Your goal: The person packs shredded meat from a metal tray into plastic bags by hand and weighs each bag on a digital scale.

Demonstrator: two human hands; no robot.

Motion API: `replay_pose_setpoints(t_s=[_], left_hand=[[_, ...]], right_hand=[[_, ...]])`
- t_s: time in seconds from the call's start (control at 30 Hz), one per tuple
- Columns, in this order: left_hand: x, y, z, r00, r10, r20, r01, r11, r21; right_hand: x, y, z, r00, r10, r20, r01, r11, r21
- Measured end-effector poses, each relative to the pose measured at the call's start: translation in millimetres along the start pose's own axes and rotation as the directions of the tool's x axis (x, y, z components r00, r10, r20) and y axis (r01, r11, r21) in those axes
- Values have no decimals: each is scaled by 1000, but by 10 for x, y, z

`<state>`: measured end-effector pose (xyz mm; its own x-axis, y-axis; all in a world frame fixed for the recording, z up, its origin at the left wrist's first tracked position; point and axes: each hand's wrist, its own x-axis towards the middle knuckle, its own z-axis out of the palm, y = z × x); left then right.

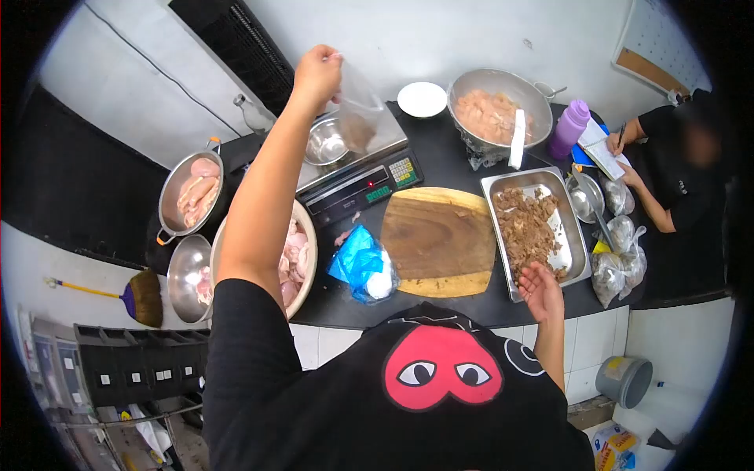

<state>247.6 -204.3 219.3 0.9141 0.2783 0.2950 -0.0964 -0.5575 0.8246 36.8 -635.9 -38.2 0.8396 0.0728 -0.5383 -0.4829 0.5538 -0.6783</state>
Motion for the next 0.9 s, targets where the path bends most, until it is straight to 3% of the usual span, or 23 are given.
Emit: replay_pose_setpoints(t_s=[0.17,0.27,0.4,0.5,0.63,0.77,0.9], left_hand=[[378,-836,-79,974,-103,-200,104,995,-8],[464,-1342,-59,945,-265,-193,218,948,-233],[225,-1805,-59,936,-318,-148,217,855,-471],[-118,-1899,-139,929,-355,-102,248,803,-542],[-523,-1826,-342,886,-461,-46,397,807,-438],[-1005,-1768,-656,912,-377,-159,306,887,-346],[-1542,-1759,-922,874,-343,-345,147,862,-485]], right_hand=[[-132,105,144,999,-32,-33,32,999,-5],[-175,138,135,997,-39,-62,39,999,-3],[-207,165,114,994,-41,-102,39,999,-15],[-209,185,111,993,-42,-109,39,999,-24],[-164,184,128,995,-30,-97,24,998,-62],[-58,107,152,996,-63,-68,57,995,-84],[24,3,213,994,-93,-57,88,992,-88]])
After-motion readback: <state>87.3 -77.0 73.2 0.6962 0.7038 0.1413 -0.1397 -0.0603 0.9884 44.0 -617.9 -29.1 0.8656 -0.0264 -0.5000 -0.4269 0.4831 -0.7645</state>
